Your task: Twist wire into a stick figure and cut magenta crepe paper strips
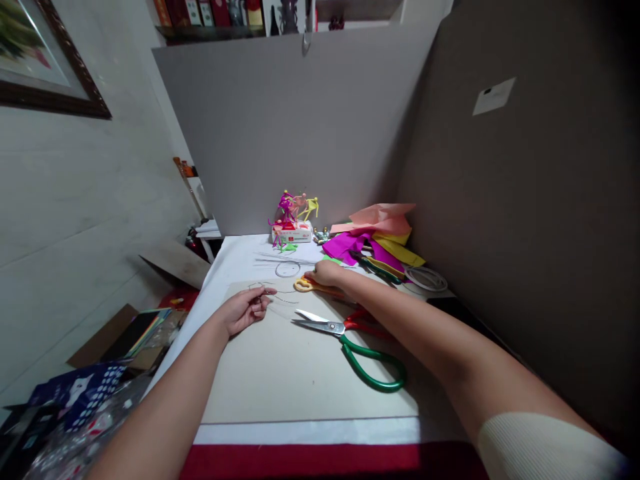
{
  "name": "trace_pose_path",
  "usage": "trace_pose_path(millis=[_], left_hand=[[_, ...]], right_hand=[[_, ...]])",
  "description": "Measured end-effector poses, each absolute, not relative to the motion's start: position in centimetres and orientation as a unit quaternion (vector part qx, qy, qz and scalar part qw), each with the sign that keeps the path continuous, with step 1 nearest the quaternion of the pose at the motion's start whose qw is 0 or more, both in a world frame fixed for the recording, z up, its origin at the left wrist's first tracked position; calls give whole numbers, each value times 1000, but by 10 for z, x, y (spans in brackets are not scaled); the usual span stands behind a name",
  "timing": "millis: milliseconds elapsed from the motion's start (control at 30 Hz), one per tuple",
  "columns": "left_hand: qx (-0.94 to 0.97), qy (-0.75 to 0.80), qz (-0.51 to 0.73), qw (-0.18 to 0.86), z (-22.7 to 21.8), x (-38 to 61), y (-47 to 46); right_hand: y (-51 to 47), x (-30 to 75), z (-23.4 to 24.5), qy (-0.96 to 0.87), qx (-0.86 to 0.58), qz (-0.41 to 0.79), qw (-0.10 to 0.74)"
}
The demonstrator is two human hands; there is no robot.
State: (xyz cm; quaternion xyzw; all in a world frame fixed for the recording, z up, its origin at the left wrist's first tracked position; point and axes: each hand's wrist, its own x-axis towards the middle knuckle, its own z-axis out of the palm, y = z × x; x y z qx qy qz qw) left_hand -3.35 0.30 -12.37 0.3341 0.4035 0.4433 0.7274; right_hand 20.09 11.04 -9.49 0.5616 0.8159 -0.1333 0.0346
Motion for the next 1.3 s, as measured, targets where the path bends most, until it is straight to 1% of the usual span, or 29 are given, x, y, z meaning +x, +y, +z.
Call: trace_pose_path(millis=[133, 233, 533, 700, 800, 933, 1100, 1233, 1267, 1300], left_hand=[[335, 410, 442, 724, -123, -33, 2], [338, 415, 436, 723, -122, -32, 2], [364, 433, 419, 710, -119, -30, 0], [394, 440, 408, 696, -117, -27, -1], [419, 445, 389, 689, -115, -25, -3], [463, 441, 352, 684, -111, -25, -8], [532, 414, 253, 694, -106, -31, -14], [576, 400, 171, 693, -102, -34, -16], [578, 402, 167, 690, -102, -34, -16], [577, 408, 170, 687, -102, -34, -16]], right_hand=[[113, 202, -93, 821, 553, -142, 32], [109, 206, -95, 835, 532, -142, 10], [80, 225, -106, 863, 483, -94, -114], [72, 233, -96, 851, 484, -117, -164], [51, 224, -90, 851, 457, -164, -198], [14, 197, -91, 865, 381, -263, -195], [-6, 184, -96, 866, 338, -313, -196], [-1, 216, -75, 872, 249, -393, -150], [5, 231, -66, 872, 250, -393, -151], [13, 248, -56, 876, 307, -343, -145]])
